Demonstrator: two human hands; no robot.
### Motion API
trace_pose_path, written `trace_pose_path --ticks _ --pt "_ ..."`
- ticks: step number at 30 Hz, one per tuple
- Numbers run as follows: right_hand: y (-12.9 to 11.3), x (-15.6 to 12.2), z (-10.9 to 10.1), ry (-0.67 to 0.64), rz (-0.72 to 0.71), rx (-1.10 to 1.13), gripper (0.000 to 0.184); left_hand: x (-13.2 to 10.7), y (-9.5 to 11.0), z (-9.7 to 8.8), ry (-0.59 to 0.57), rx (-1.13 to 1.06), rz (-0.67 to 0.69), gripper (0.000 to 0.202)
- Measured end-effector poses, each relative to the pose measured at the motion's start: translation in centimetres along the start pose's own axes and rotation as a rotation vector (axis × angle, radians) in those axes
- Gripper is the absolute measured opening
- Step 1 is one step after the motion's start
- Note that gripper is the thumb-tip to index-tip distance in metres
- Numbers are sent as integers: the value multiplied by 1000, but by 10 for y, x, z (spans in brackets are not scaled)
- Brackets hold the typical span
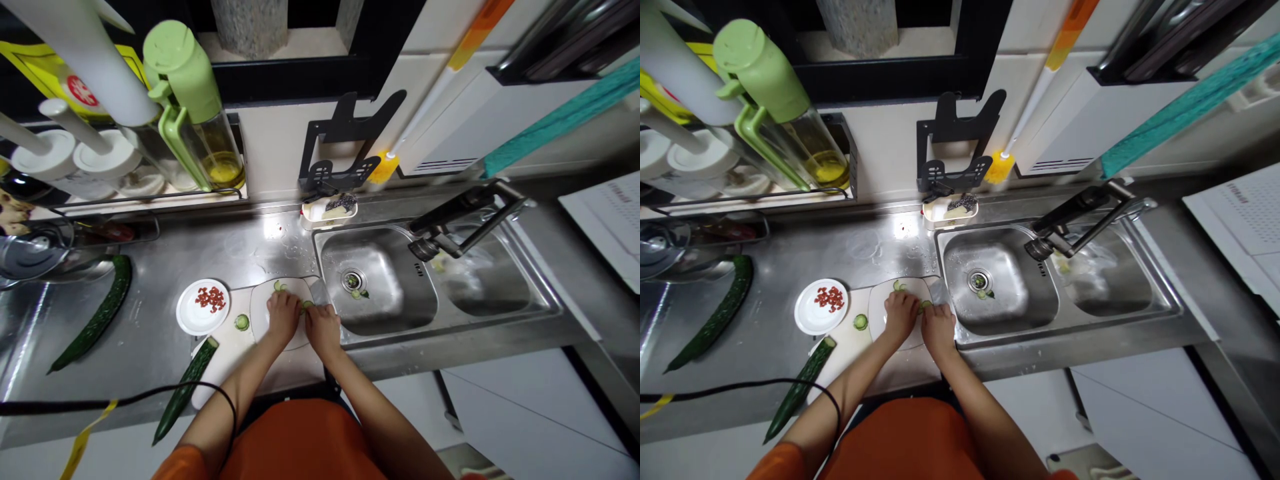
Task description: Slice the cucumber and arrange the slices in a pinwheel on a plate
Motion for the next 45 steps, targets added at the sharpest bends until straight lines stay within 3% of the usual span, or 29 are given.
trace_pose_path --ticks 5,10,24,34,39,45 --pt "-1 0 -1 -5 1 -70 10 -1 -3 1 9 14 -46 21" --pt "-2 -1 0 -46 6 -98 13 1 -3 3 -55 41 -75 20" --pt "-3 -4 1 -40 -4 -101 12 1 -1 7 6 103 52 18" --pt "-4 -9 0 9 -31 -96 14 -2 1 4 22 109 65 18" --pt "0 -17 -9 64 -45 -45 12 -6 -1 -16 46 15 45 22" --pt "-1 -32 -13 98 -98 56 12 -28 -28 -67 159 -4 25 25"
Point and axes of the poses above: each hand's wrist, its own x-axis towards the middle knuckle, its own z-axis out of the palm, y = z × x, the point moved 7 cm from there along x, towards the middle knuckle, and after that the axes turned 12 degrees about -x, right-handed, at the moved point
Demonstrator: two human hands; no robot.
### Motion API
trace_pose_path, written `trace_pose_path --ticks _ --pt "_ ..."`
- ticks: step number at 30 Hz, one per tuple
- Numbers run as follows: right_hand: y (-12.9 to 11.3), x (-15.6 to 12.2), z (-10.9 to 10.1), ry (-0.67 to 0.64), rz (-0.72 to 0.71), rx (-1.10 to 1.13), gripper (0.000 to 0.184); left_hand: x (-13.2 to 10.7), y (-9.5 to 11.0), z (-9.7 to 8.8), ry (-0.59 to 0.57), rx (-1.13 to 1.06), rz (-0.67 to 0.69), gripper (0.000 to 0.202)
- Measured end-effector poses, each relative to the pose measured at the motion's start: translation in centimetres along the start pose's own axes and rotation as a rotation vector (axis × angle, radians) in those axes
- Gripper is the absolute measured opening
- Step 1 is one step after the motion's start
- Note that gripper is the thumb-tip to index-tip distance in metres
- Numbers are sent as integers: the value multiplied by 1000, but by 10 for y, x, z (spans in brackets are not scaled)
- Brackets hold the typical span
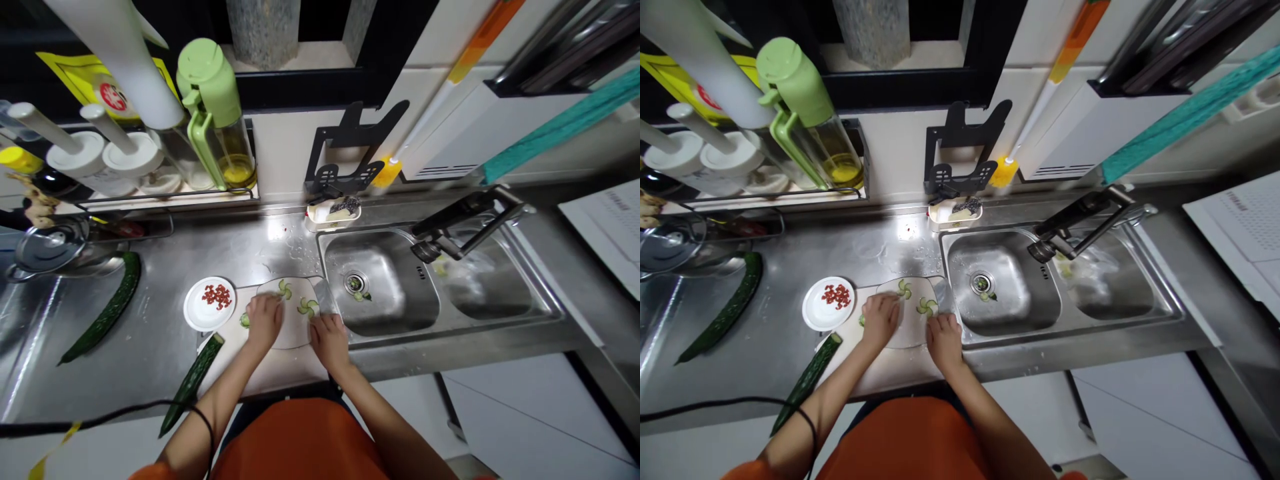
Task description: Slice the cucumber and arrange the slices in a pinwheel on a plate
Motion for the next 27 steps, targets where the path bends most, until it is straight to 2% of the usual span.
trace_pose_path --ticks 5,9,14,27 --pt "-14 -7 4 -26 -69 55 11 -23 -38 -37 84 59 -86 27" --pt "-28 -8 6 -51 -108 47 13 -42 -57 -53 109 125 -200 30" --pt "-42 -9 8 -72 -177 52 16 -54 -67 -52 82 206 -311 32" --pt "-54 -13 13 -44 -258 31 19 -55 -72 -42 41 251 -304 29"
Point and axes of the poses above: each hand's wrist, its own x-axis towards the middle knuckle, its own z-axis out of the palm, y = z × x, the point moved 7 cm from there along x, towards the middle knuckle, and after that the axes turned 12 degrees about -x, right-handed, at the moved point
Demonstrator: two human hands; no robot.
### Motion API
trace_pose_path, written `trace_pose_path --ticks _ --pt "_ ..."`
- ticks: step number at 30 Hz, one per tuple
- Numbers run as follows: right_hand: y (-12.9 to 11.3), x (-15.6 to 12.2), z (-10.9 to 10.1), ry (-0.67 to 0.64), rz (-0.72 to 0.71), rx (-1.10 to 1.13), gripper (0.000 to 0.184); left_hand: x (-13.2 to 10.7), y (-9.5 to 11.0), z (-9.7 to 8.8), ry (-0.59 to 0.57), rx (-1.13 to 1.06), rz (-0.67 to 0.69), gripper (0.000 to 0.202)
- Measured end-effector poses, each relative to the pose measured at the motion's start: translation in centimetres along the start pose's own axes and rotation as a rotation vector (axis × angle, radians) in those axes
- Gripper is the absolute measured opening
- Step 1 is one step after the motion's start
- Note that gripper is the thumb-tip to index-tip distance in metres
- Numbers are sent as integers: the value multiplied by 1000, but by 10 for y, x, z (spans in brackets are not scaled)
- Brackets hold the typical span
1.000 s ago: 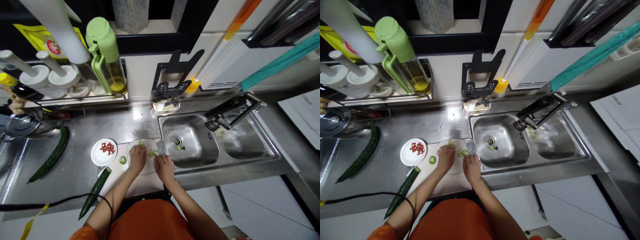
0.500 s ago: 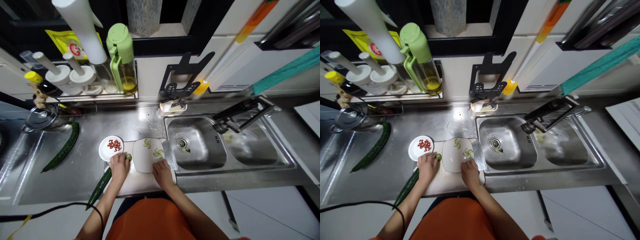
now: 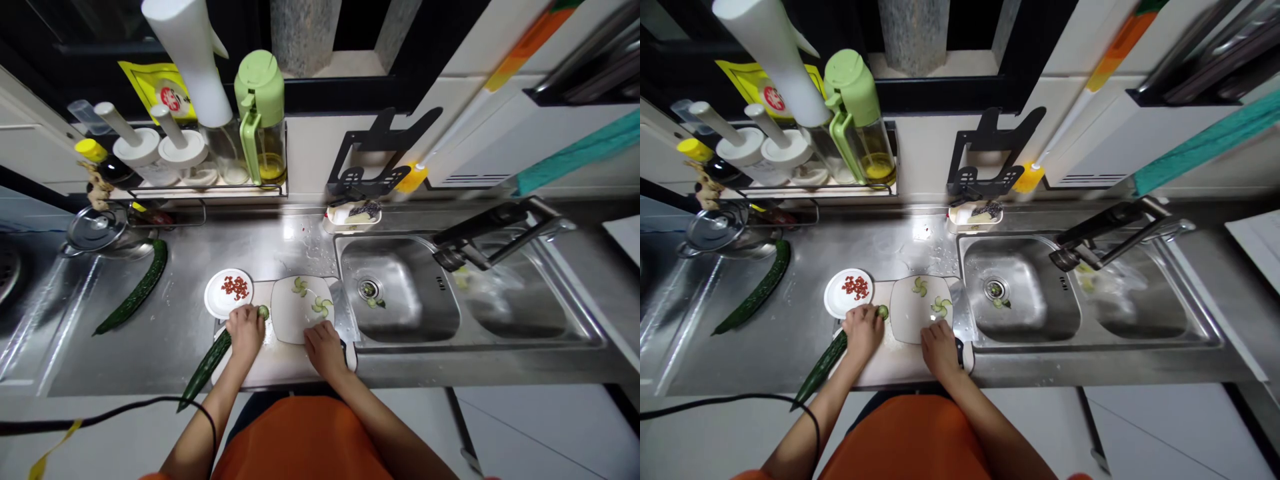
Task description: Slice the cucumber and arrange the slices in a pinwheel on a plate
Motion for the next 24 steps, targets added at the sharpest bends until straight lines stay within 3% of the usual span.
trace_pose_path --ticks 16,24 --pt "-3 1 0 -27 11 27 17 6 -1 -3 -34 -125 37 19" --pt "-3 12 0 6 51 266 16 13 2 -3 -195 -616 105 21"
Point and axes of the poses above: each hand's wrist, its own x-axis towards the middle knuckle, its own z-axis out of the palm, y = z × x, the point moved 7 cm from there along x, towards the middle knuckle, and after that the axes turned 12 degrees about -x, right-handed, at the moved point
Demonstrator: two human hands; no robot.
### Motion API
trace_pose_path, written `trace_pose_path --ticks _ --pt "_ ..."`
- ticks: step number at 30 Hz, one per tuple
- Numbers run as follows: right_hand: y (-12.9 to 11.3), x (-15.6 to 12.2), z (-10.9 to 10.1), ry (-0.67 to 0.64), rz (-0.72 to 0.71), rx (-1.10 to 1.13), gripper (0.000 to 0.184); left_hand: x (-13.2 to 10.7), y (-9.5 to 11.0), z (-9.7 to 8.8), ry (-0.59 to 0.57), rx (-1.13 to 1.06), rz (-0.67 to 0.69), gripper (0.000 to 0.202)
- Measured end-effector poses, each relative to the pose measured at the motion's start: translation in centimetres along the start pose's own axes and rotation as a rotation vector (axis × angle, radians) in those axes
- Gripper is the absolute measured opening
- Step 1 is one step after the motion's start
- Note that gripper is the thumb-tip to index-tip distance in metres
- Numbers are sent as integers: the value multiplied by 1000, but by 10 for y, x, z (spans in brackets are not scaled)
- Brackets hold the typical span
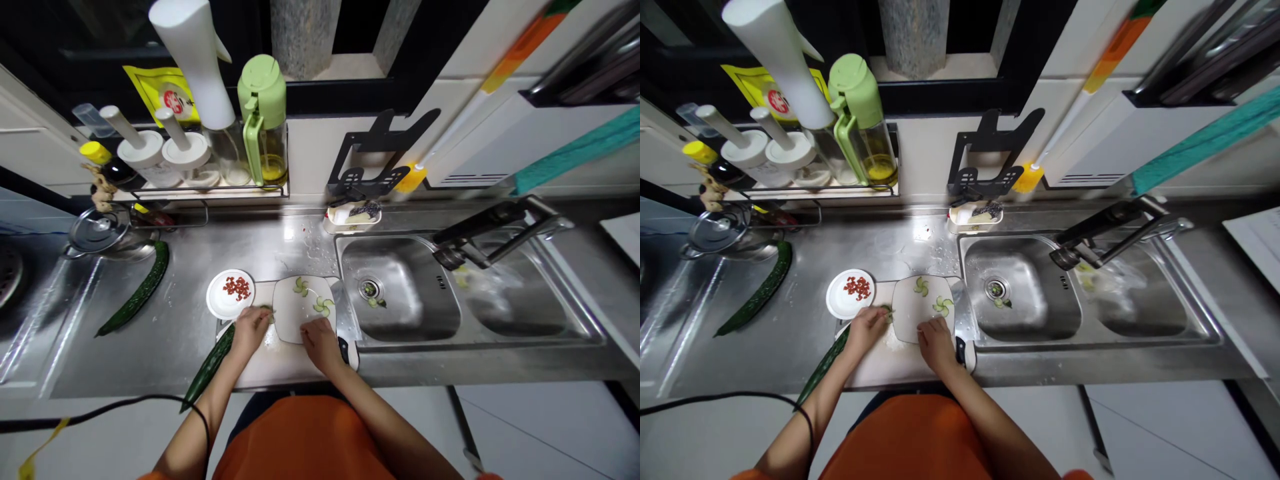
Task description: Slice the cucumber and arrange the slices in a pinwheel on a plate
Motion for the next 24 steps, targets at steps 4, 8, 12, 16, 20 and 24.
trace_pose_path --ticks 4,8,12,16,20,24 --pt "-3 14 0 6 37 137 21 3 7 13 -107 -176 -22 23" --pt "-3 25 0 -27 144 313 18 5 12 28 -206 -285 -60 23" --pt "-2 28 2 -117 230 454 13 5 12 38 -244 -346 -163 26" --pt "1 28 0 -149 256 492 14 4 11 43 -247 -332 -204 31" --pt "1 28 -9 -112 214 433 14 5 0 45 -203 -331 -287 36" --pt "-2 29 -20 -54 120 358 14 -2 -13 61 -248 -616 -601 47"
Point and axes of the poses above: each hand's wrist, its own x-axis towards the middle knuckle, its own z-axis out of the palm, y = z × x, the point moved 7 cm from there along x, towards the middle knuckle, and after that the axes turned 12 degrees about -x, right-handed, at the moved point
